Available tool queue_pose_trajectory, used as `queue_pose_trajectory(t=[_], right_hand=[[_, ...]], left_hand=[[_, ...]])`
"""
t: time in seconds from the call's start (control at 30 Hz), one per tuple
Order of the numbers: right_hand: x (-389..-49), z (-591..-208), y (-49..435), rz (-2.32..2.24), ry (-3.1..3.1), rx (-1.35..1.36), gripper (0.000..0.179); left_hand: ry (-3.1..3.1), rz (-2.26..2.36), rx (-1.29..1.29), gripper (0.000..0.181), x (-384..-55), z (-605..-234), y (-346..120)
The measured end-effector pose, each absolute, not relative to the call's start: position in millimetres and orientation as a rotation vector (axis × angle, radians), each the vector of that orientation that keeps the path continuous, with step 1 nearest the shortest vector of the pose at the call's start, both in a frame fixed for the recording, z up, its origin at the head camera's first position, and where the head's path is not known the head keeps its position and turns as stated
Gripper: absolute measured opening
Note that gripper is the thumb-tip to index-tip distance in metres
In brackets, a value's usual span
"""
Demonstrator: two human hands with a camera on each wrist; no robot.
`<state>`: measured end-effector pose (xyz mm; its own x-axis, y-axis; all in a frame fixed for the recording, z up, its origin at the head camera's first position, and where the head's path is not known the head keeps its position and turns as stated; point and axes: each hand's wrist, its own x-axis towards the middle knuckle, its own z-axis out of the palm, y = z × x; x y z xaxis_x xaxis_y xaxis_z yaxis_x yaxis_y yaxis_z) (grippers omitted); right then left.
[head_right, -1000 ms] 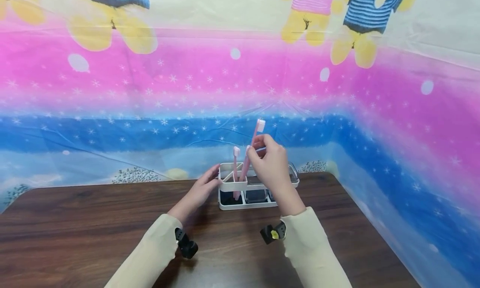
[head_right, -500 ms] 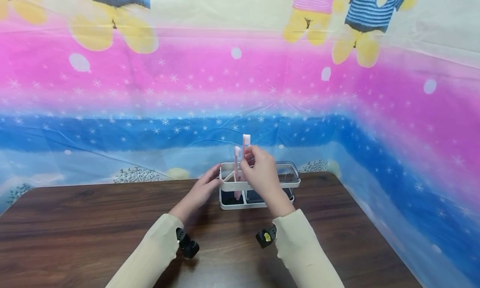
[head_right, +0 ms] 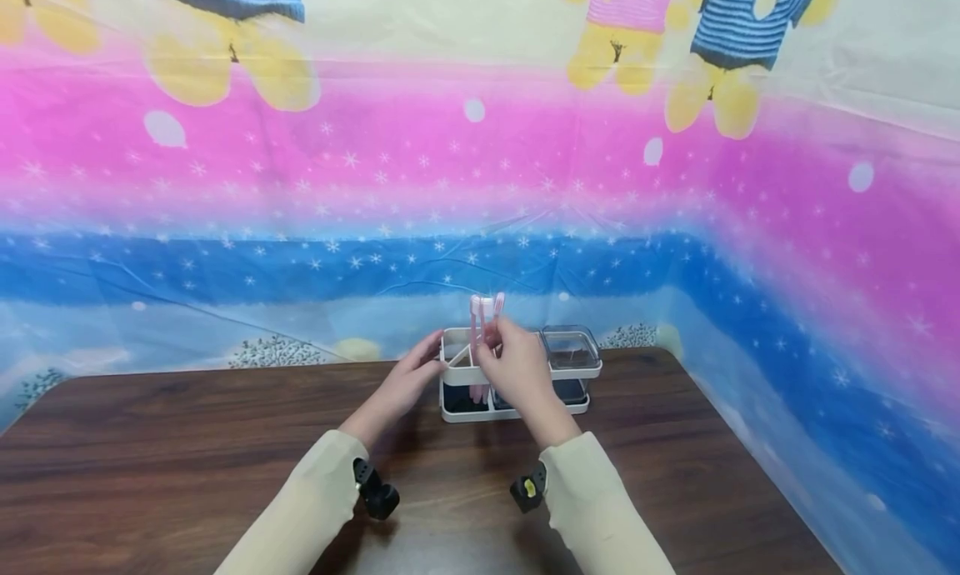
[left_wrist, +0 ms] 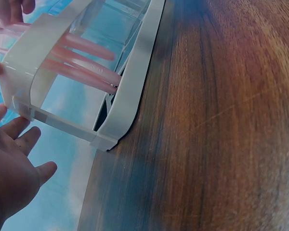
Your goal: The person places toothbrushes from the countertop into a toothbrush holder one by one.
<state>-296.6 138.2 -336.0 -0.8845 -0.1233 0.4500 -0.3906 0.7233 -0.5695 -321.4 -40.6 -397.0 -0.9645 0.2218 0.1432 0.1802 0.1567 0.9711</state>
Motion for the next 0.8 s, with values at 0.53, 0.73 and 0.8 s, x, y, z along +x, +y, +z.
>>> queue_pose_trajectory(t=[0.53,0.73,0.8], right_hand=[[-297.6,-347.1,136.1,0.940,-2.568,0.414,0.017],[-297.6,-347.6,135.3,0.941,-2.578,0.401,0.017],[-297.3,-348.2,134.9,0.946,-2.585,0.394,0.016]], left_hand=[[2.368,1.975,0.403,0.063,-319.8,-397.4,-40.4],[2.375,1.971,0.409,0.063,-320.4,-398.4,-40.4],[2.371,1.972,0.407,0.063,-320.8,-398.9,-40.4]])
